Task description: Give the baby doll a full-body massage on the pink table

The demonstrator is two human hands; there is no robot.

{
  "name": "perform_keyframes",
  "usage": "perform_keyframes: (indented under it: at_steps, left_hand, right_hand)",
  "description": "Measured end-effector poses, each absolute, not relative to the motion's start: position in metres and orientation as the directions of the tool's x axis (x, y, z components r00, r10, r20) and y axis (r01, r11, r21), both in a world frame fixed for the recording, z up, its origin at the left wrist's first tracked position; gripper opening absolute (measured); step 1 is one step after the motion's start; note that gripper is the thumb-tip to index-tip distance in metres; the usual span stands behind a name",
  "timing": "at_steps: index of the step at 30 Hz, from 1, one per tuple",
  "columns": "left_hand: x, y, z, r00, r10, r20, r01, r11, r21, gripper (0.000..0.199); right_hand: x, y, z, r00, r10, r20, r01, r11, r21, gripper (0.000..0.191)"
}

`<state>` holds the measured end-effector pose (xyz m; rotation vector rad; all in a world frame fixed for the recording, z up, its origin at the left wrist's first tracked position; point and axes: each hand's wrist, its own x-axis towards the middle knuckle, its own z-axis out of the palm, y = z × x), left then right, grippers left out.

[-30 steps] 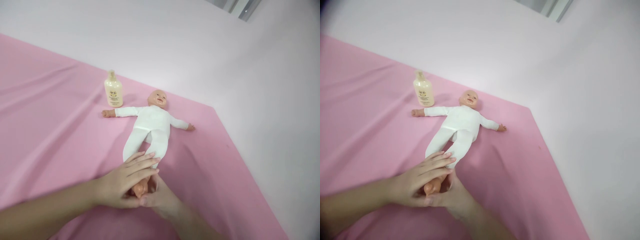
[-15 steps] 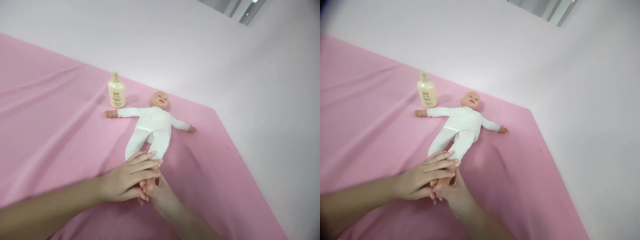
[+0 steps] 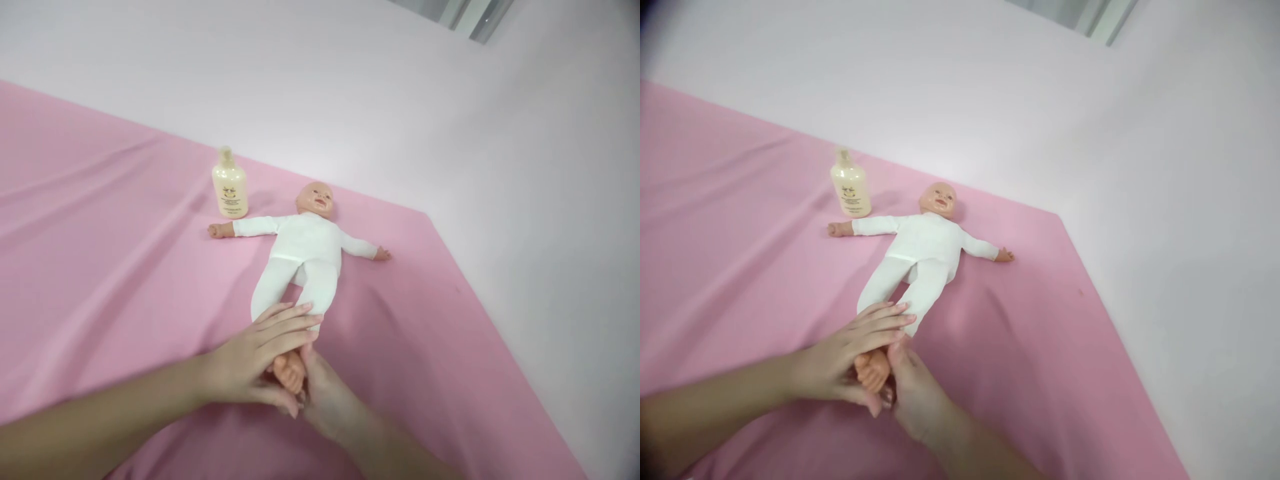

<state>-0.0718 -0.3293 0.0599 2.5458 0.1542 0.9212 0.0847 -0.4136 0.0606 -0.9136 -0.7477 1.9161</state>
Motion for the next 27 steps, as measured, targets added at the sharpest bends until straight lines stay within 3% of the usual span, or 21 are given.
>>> perform_keyframes:
  at_steps: [3,7,12,21,27]
  left_hand:
    - [-0.072,-0.329,0.062,0.755,0.224,0.616,-0.078,-0.902,0.425,0.084]
    - [-0.071,-0.33,0.068,0.763,0.198,0.615,-0.129,-0.886,0.445,0.059]
    - [-0.072,-0.326,0.071,0.768,0.162,0.62,-0.169,-0.882,0.44,0.063]
    - [-0.074,-0.321,0.067,0.784,0.182,0.594,-0.206,-0.826,0.525,0.058]
    - [-0.072,-0.319,0.063,0.753,0.235,0.614,-0.224,-0.786,0.576,0.057]
  right_hand:
    - [0.084,-0.412,0.064,-0.372,0.883,-0.287,-0.495,-0.45,-0.744,0.054]
    - [0.09,-0.407,0.072,-0.407,0.858,-0.312,-0.5,-0.495,-0.71,0.057]
    - [0.096,-0.406,0.072,-0.473,0.823,-0.314,-0.457,-0.534,-0.711,0.057]
    - [0.096,-0.407,0.071,-0.49,0.835,-0.251,-0.455,-0.491,-0.743,0.041]
    - [0.093,-0.411,0.068,-0.437,0.861,-0.259,-0.42,-0.451,-0.788,0.054]
